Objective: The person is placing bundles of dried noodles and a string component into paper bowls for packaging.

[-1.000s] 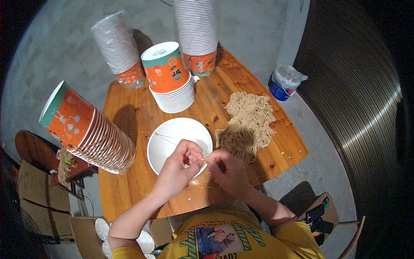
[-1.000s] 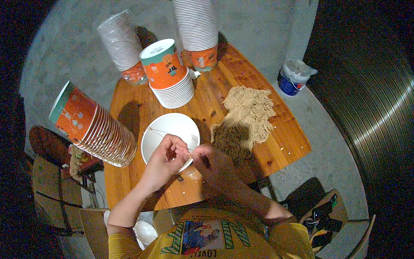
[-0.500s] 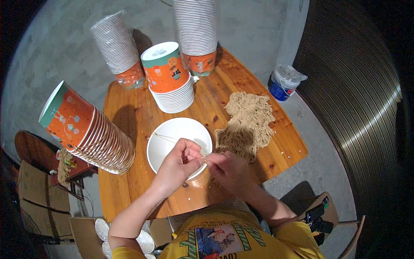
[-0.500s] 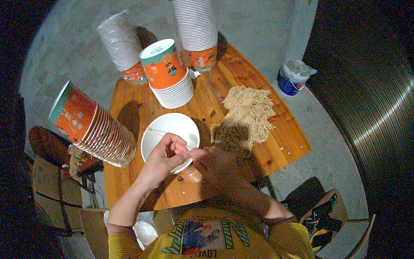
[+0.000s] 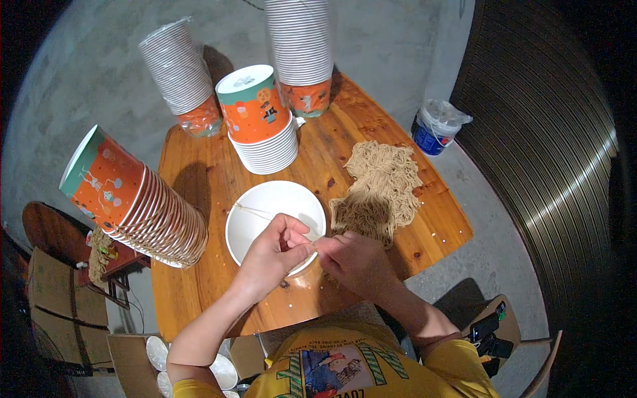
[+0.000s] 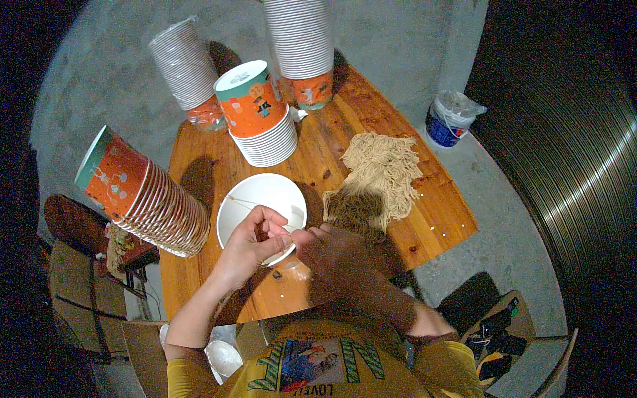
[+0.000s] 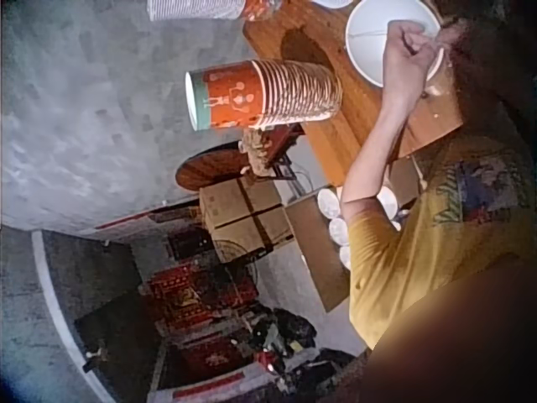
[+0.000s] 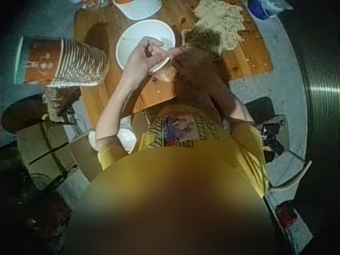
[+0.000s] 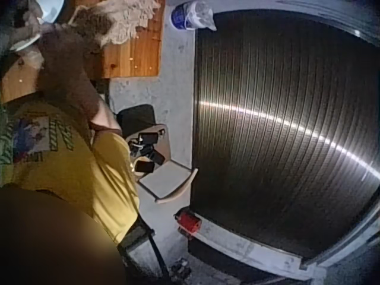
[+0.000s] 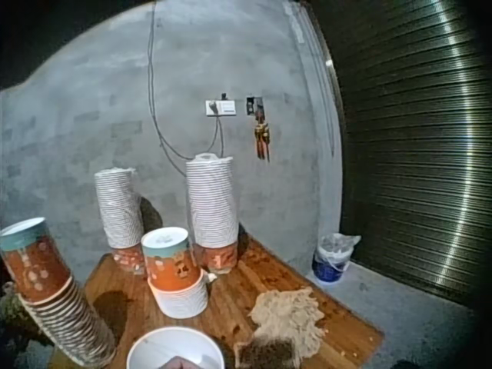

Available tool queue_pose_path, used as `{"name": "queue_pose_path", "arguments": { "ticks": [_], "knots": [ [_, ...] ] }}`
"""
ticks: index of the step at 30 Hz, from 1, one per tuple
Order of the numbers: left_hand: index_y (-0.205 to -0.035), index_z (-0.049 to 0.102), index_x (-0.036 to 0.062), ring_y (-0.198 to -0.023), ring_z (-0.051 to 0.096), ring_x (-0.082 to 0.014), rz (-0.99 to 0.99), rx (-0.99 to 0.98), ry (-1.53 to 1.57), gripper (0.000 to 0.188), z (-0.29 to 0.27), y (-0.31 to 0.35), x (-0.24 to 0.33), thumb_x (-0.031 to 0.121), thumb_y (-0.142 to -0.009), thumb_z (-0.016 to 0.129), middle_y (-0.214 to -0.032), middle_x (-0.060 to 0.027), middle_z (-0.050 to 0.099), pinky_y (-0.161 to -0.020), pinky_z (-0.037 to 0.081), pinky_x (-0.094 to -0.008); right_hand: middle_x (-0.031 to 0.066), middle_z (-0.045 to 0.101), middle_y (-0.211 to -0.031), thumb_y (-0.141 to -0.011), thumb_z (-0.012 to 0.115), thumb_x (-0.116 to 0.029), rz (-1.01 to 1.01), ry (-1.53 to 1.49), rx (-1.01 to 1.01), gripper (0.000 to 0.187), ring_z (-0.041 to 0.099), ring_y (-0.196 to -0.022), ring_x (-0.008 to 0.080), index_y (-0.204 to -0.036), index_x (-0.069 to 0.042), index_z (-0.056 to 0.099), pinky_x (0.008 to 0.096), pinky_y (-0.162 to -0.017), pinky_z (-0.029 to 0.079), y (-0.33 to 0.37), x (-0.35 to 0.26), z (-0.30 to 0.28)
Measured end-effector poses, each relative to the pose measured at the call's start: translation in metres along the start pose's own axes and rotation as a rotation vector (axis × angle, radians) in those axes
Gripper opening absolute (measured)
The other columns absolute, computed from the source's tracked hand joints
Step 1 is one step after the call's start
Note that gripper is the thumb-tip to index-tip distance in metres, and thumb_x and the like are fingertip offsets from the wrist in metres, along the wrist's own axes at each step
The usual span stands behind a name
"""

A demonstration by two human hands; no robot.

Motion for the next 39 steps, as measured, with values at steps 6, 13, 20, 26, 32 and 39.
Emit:
{"name": "queue_pose_path", "arguments": {
  "ticks": [6,13,20,26,32,39],
  "knots": [
    [-0.112,0.046,0.0029,-0.079,0.05,-0.0078,0.09,-0.088,-0.101,0.028,0.011,0.003,0.005,0.002,-0.087,0.057,-0.086,0.001,0.052,-0.074,0.042,-0.022,0.0088,0.059,-0.072,-0.08,0.063,-0.012,0.329,-0.207,-0.032,0.009,0.059,-0.064,0.0225,-0.087,-0.007,0.058,0.0324,-0.059,0.048,0.002,0.018,0.01],
    [-0.113,0.046,0.0033,-0.077,0.05,-0.0093,0.111,-0.026,-0.279,0.027,0.008,0.004,0.006,0.004,-0.088,0.056,-0.084,-0.0014,0.051,-0.071,0.043,-0.0241,0.004,0.057,-0.068,-0.083,0.064,-0.011,0.349,-0.39,0.166,0.01,0.052,-0.055,0.0094,-0.09,-0.007,0.058,0.0257,-0.053,0.045,0.012,0.024,0.012],
    [-0.093,0.056,-0.0001,-0.077,0.054,-0.019,0.363,0.049,-0.592,0.009,0.007,0.009,0.023,0.005,-0.086,0.058,-0.086,-0.0094,0.054,-0.07,0.044,-0.0289,0.0022,0.057,-0.068,-0.082,0.065,-0.009,0.34,-0.436,0.183,0.011,0.051,-0.055,0.0075,-0.09,-0.007,0.057,0.0244,-0.052,0.043,0.018,0.028,0.015],
    [-0.087,0.054,0.0002,-0.076,0.054,-0.0251,0.458,0.12,-0.674,0.004,0.008,0.012,0.03,0.002,-0.084,0.057,-0.084,-0.0115,0.051,-0.068,0.044,-0.0317,0.0042,0.057,-0.071,-0.081,0.064,-0.008,0.359,-0.439,0.131,0.011,0.052,-0.058,0.0105,-0.089,-0.007,0.057,0.0259,-0.055,0.045,0.022,0.024,0.016],
    [-0.085,0.052,-0.0009,-0.083,0.051,-0.0338,0.465,0.131,-0.684,0.005,0.009,0.014,0.038,0.0,-0.082,0.056,-0.083,-0.0151,0.049,-0.074,0.042,-0.0398,0.0043,0.054,-0.07,-0.079,0.061,-0.005,0.4,-0.455,0.094,0.009,0.052,-0.06,0.0125,-0.087,-0.006,0.056,0.027,-0.057,0.044,0.027,0.02,0.023],
    [-0.085,0.052,0.0016,-0.08,0.048,-0.0321,0.609,0.267,-0.877,0.009,0.009,0.024,0.046,0.001,-0.078,0.059,-0.081,-0.0136,0.047,-0.07,0.04,-0.0396,0.0004,0.048,-0.07,-0.081,0.057,-0.001,0.435,-0.588,0.14,0.007,0.046,-0.062,0.0075,-0.085,-0.006,0.053,0.0238,-0.056,0.04,0.031,0.015,0.042]
  ]
}}
Point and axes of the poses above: each hand's wrist, its own y-axis away from the middle knuckle, its own z-axis out of the palm, x = y × z, the point moved 8 cm from there along -y, towards the middle knuckle
